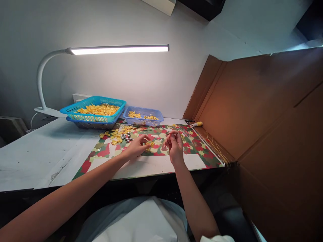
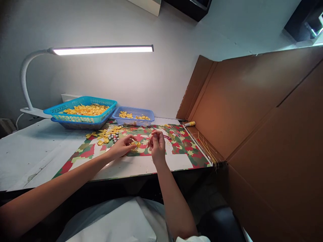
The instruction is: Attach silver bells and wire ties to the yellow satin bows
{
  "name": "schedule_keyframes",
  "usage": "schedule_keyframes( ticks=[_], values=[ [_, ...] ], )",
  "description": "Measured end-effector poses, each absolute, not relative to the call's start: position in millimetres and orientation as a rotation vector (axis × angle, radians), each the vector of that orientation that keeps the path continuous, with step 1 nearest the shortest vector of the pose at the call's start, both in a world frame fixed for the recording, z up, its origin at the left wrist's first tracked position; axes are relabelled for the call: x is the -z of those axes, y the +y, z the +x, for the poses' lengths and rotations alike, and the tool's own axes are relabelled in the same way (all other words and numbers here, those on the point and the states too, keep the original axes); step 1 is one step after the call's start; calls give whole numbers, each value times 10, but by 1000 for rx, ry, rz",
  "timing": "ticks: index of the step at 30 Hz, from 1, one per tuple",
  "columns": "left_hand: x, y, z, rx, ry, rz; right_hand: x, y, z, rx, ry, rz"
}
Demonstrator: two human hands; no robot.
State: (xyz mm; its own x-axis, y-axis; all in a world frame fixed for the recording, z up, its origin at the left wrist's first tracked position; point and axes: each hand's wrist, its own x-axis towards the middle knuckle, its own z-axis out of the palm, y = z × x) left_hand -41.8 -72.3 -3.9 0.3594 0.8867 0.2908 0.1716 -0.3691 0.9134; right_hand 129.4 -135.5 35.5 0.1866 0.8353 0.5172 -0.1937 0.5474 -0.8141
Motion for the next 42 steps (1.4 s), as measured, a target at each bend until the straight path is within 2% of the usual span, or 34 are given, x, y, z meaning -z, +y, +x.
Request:
schedule_keyframes(
  ticks=[7,16,23,42],
  values=[
    [93,-770,-414,-1117,930,1978,-257,-1265,1359,-827,-1140,-699],
    [44,-874,-468,-1402,868,2383,29,-1191,1397,-940,-1191,-827],
    [54,-884,-470,-1414,750,2613,120,-1236,1366,-1029,-1339,-916],
    [81,-844,-484,-1363,768,2750,110,-1293,1347,-838,-1434,-1066]
  ],
)
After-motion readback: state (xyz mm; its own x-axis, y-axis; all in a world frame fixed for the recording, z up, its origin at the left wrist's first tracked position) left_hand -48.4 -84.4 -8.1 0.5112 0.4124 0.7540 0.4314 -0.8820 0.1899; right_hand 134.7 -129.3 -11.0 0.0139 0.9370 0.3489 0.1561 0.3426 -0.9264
